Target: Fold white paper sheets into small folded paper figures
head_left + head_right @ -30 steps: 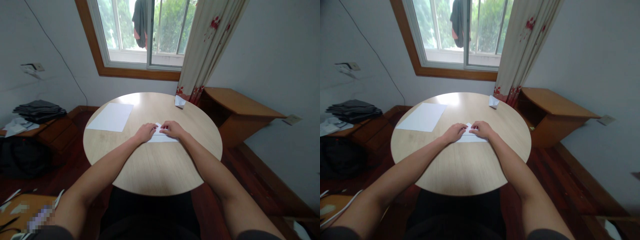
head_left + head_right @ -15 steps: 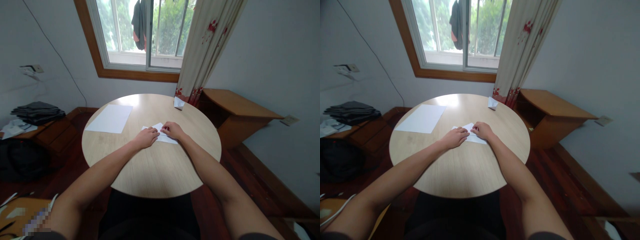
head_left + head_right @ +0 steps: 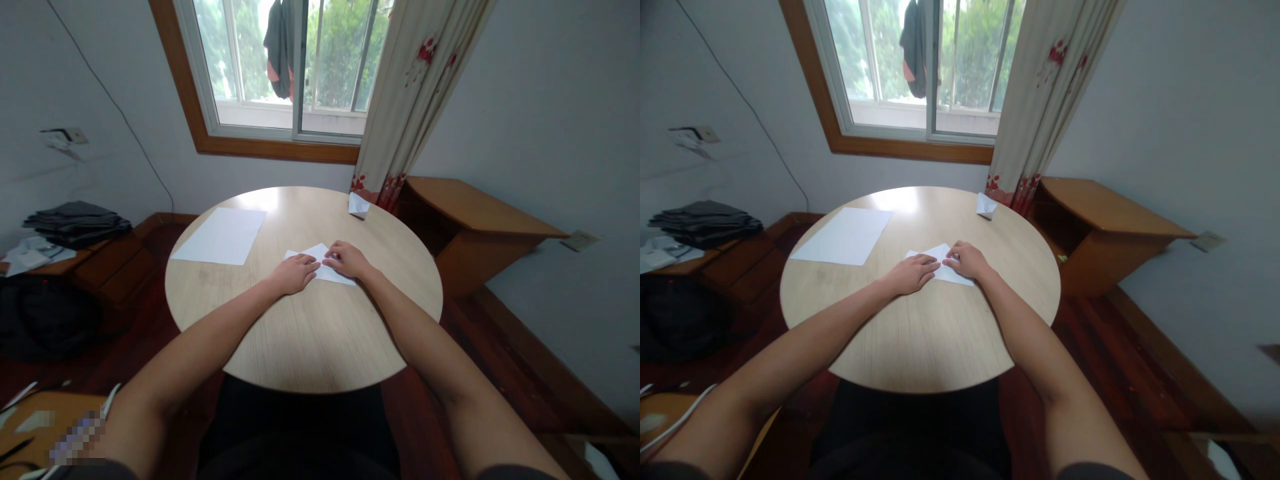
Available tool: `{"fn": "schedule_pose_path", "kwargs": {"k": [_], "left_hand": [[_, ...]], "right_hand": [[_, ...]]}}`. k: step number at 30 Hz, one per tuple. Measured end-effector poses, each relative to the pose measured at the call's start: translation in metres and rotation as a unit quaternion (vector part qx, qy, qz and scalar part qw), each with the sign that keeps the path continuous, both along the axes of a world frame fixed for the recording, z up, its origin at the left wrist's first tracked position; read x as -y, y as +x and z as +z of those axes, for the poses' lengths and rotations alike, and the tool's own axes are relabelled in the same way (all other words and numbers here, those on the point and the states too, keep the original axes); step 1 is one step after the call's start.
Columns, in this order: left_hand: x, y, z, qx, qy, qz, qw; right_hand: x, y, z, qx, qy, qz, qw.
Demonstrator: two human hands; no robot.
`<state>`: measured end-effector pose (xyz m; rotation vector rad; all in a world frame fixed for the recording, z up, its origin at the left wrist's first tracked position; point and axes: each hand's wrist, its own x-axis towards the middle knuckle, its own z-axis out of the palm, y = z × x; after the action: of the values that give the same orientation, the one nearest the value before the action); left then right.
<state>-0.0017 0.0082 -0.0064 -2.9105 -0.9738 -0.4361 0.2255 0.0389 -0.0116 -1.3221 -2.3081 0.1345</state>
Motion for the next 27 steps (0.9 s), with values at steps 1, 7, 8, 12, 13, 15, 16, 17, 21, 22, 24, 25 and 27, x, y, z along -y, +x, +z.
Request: {"fn": "schedule_pose_path", "kwargs": {"k": [1, 7, 8, 12, 13, 15, 16, 17, 21, 22, 24, 25, 27], "left_hand": [[-0.0003, 0.0, -0.0006, 0.0, -0.001, 0.001, 1.0], [-0.0014, -0.0005, -0.0028, -0.007, -0.002, 0.007, 1.0], [-0.0013, -0.0005, -0.0026, -0.01, -0.004, 0.008, 1.0], [-0.0003, -0.0001, -0.0008, -0.013, -0.017, 0.014, 1.0], [0.0, -0.0001, -0.0003, -0.011, -0.019, 0.014, 1.0], [0.0002, -0.0002, 0.0004, -0.007, -0.022, 0.013, 1.0], [0.0001, -0.0003, 0.0005, -0.006, -0.022, 0.011, 1.0], [-0.0001, -0.0004, 0.0005, -0.005, -0.022, 0.01, 1.0], [-0.0011, -0.0006, 0.0001, -0.008, -0.017, 0.005, 1.0], [-0.0013, -0.0007, 0.0, -0.008, -0.016, 0.005, 1.0], [-0.0016, -0.0009, 0.0003, -0.007, -0.016, 0.006, 1.0], [-0.0018, -0.0011, 0.0005, -0.007, -0.017, 0.006, 1.0], [-0.0021, -0.0015, 0.0011, -0.009, -0.019, 0.004, 1.0]], "right_hand": [[-0.0003, 0.0001, -0.0004, -0.002, 0.001, -0.001, 1.0], [0.0021, -0.001, 0.0024, 0.0, 0.003, 0.001, 1.0], [0.003, -0.0014, 0.0033, 0.001, 0.004, 0.003, 1.0], [0.006, -0.0024, 0.0058, 0.003, 0.007, 0.003, 1.0], [0.0064, -0.0025, 0.0059, 0.003, 0.006, 0.001, 1.0], [0.0067, -0.0029, 0.0057, 0.004, 0.005, -0.002, 1.0], [0.0066, -0.003, 0.0053, 0.005, 0.004, -0.004, 1.0], [0.0064, -0.0032, 0.005, 0.005, 0.004, -0.006, 1.0], [0.0051, -0.0037, 0.0037, 0.007, -0.001, -0.016, 1.0], [0.0048, -0.0038, 0.0035, 0.007, -0.003, -0.018, 1.0], [0.0045, -0.0038, 0.0032, 0.008, -0.005, -0.019, 1.0], [0.0045, -0.0037, 0.003, 0.008, -0.005, -0.019, 1.0], [0.0046, -0.0033, 0.0026, 0.006, -0.005, -0.019, 1.0]]}}
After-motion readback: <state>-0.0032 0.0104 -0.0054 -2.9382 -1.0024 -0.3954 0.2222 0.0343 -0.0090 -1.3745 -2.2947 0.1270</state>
